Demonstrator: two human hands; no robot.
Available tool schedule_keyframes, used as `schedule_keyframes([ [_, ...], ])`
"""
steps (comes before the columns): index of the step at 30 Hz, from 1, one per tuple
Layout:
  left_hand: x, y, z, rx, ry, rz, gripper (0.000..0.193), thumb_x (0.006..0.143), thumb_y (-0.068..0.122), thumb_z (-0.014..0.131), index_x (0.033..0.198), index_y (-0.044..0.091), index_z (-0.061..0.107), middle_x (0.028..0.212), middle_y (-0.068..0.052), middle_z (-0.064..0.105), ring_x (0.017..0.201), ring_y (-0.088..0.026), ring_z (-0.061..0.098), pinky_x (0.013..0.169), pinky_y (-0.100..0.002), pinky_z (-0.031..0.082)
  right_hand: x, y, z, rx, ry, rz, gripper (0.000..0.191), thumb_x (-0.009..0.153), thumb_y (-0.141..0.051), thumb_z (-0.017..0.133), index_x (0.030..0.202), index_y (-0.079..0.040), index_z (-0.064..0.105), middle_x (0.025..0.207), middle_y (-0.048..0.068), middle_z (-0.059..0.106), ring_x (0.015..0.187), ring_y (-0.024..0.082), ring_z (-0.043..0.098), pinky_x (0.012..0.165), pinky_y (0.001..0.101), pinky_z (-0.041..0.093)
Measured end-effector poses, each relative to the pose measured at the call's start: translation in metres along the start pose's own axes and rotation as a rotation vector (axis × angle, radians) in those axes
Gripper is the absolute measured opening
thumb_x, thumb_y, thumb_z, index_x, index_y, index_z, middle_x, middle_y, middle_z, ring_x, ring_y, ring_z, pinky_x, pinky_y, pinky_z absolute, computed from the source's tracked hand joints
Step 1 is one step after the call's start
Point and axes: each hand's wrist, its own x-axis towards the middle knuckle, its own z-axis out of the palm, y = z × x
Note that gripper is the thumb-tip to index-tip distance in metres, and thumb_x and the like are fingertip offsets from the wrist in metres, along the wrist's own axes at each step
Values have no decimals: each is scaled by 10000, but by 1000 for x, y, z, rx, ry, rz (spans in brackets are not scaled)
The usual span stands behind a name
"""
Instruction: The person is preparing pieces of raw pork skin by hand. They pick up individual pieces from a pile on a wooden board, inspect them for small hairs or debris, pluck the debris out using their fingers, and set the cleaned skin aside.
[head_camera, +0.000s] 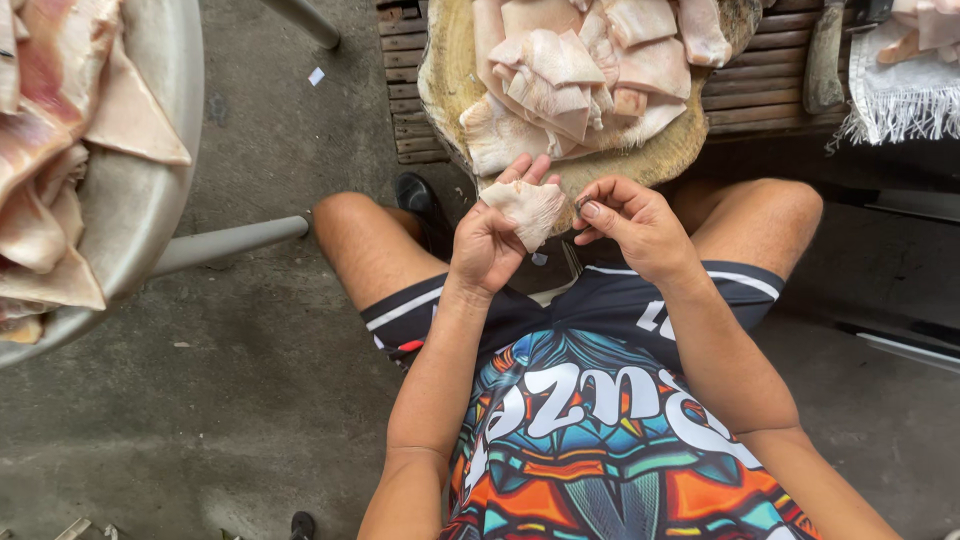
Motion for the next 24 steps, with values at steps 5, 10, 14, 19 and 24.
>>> schedule_keyframes([
  [5,-8,-1,0,-195,-63,-33,820,873,74,471,1643,-38,214,1689,-206,316,1553,-354,348,1296,-482,311,1,2,3,14,-40,6,175,1036,-107,645,1176,-4,630,1081,35,662,972,118,684,828,314,627],
  [10,-9,-4,14,-260,78,-63,685,1031,191,421,1650,-7,206,1661,-239,317,1519,-376,353,1254,-506,325,-3,-3,3,2,-34,14,186,1030,-108,647,1180,0,632,1059,44,683,961,120,689,833,315,628],
  [14,-10,-5,19,-195,74,-79,609,1103,300,350,1667,146,180,1616,-276,334,1464,-380,413,1216,-507,361,-6,-14,13,-69,-4,18,182,1018,-104,652,1171,-7,646,1022,29,700,921,105,691,819,278,607],
  [19,-10,-8,12,-183,100,-111,590,1137,311,304,1687,187,128,1613,-274,372,1410,-338,497,1202,-501,400,4,-31,41,-948,-24,-341,120,974,-118,708,1093,-114,709,984,43,698,893,214,658,778,350,540],
  [24,-11,-13,0,-193,101,-133,582,1171,333,296,1710,183,135,1635,-235,382,1377,-323,538,1157,-457,453,3,-47,62,-1274,-170,-465,141,885,-134,708,1023,-159,695,999,83,646,921,315,654,742,418,526],
])
